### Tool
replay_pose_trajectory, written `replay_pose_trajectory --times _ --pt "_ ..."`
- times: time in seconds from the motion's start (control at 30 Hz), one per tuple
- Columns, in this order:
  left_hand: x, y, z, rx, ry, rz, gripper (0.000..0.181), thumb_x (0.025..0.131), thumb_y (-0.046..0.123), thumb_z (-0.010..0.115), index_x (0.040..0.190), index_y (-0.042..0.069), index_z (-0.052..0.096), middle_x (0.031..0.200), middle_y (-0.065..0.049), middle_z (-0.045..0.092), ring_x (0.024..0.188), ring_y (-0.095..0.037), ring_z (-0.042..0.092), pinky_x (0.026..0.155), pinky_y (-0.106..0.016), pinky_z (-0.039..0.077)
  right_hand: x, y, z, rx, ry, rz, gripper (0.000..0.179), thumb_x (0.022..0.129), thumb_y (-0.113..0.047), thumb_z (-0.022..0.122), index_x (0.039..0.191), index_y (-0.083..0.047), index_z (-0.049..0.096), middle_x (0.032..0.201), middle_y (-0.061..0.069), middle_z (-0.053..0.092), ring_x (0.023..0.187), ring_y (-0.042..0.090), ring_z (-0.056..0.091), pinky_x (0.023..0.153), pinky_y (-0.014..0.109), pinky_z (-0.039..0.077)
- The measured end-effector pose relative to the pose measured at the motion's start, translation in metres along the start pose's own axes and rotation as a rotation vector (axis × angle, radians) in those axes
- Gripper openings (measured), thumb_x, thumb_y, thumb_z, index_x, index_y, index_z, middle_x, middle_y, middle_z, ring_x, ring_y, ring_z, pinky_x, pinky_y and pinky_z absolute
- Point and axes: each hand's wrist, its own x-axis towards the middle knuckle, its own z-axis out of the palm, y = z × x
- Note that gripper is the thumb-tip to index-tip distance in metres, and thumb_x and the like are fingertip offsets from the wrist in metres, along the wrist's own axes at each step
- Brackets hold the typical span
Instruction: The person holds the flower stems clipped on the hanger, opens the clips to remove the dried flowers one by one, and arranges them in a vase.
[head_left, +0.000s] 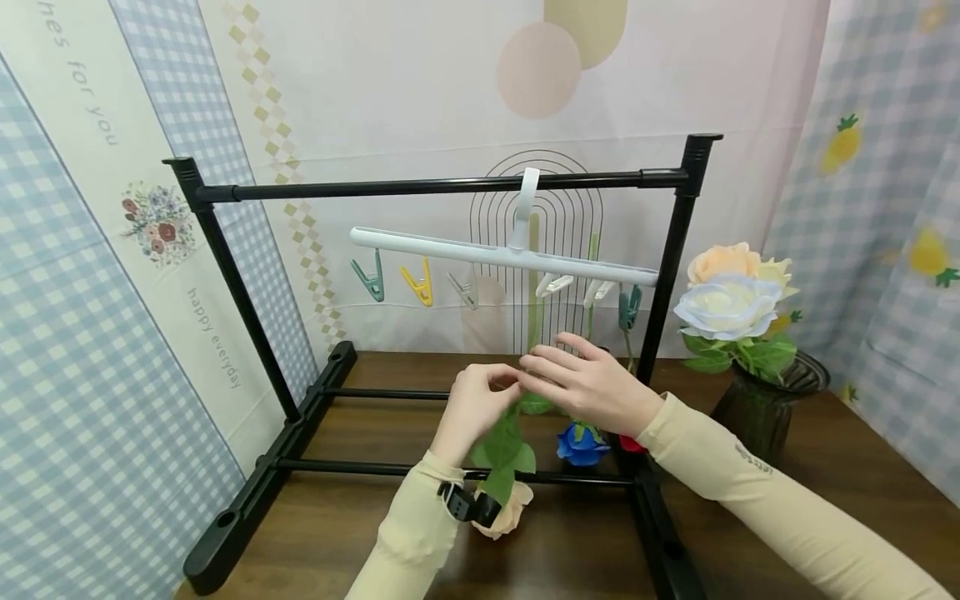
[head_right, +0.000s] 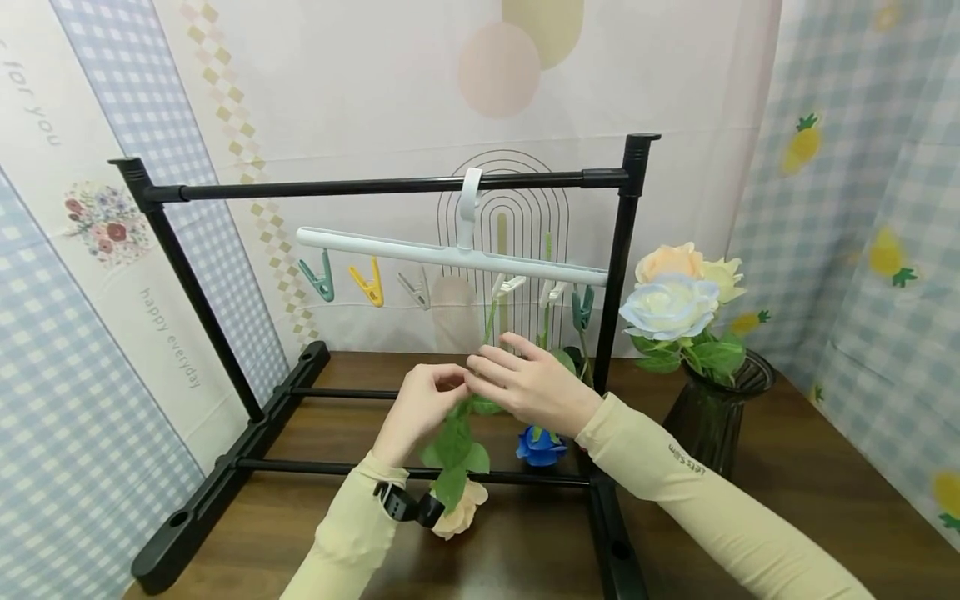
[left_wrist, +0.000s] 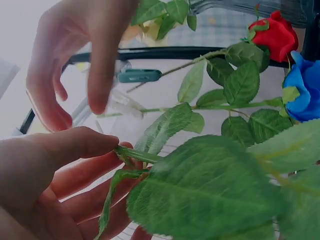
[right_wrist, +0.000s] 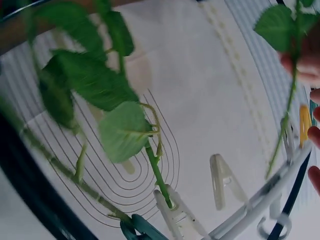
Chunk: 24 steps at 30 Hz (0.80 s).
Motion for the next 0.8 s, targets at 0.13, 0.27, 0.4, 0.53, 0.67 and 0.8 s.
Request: replay_pose_trajectory --times 0.13,0.27,0.4,0.53,0.67,0.8 --pt "-0.003 0.005 0.001 0.009 -0.016 0.031 0.014 0.083 0.029 0.062 0.091 0.021 0.071 0.086 0.005 0.07 0.076 -0.008 0.064 0.066 -0.021 0.049 -0.004 0.0 -0.001 -0.047 -0.033 -0.072 0.042 0.098 -0.006 0.021 0.113 -0.013 0.06 0.112 0.003 0.062 0.105 0.018 0.056 0.097 0.039 0.04" --pt "-0.006 0.007 0.003 0.006 -0.041 0.05 0.014 0.083 0.027 0.063 0.091 0.02 0.071 0.085 0.004 0.07 0.077 -0.01 0.064 0.067 -0.02 0.049 -0.004 0.0 -0.003 -0.077 -0.02 -0.12 0.045 0.098 -0.002 0.02 0.109 -0.014 0.062 0.108 0.003 0.063 0.103 0.018 0.057 0.096 0.038 0.041" --pt "-0.008 0.01 0.006 -0.014 -0.065 0.055 0.012 0.082 0.025 0.063 0.09 0.021 0.071 0.085 0.005 0.07 0.077 -0.01 0.064 0.067 -0.019 0.049 -0.008 0.001 -0.006 -0.103 0.008 -0.155 0.047 0.097 0.0 0.021 0.104 -0.015 0.065 0.103 0.002 0.065 0.098 0.018 0.059 0.093 0.038 0.043" --pt "-0.008 0.014 0.007 -0.032 -0.089 0.06 0.012 0.082 0.023 0.063 0.09 0.02 0.071 0.085 0.005 0.07 0.077 -0.011 0.064 0.066 -0.018 0.049 -0.015 0.001 -0.009 -0.124 0.021 -0.173 0.042 0.097 -0.001 0.026 0.103 -0.014 0.065 0.102 0.002 0.065 0.096 0.018 0.06 0.092 0.038 0.044" --pt "-0.008 0.017 0.01 -0.04 -0.115 0.054 0.013 0.082 0.023 0.064 0.092 0.02 0.071 0.085 0.004 0.07 0.076 -0.011 0.064 0.064 -0.019 0.049 -0.022 0.002 -0.009 -0.133 0.041 -0.192 0.038 0.097 -0.002 0.028 0.102 -0.014 0.064 0.101 0.001 0.065 0.095 0.017 0.06 0.089 0.037 0.045" --pt "-0.01 0.017 0.014 -0.022 -0.124 0.065 0.012 0.082 0.023 0.064 0.09 0.02 0.071 0.083 0.005 0.07 0.072 -0.007 0.062 0.064 -0.018 0.048 -0.027 0.0 -0.008 -0.14 0.044 -0.212 0.035 0.097 -0.004 0.03 0.1 -0.015 0.063 0.1 0.0 0.065 0.092 0.016 0.06 0.087 0.036 0.045"
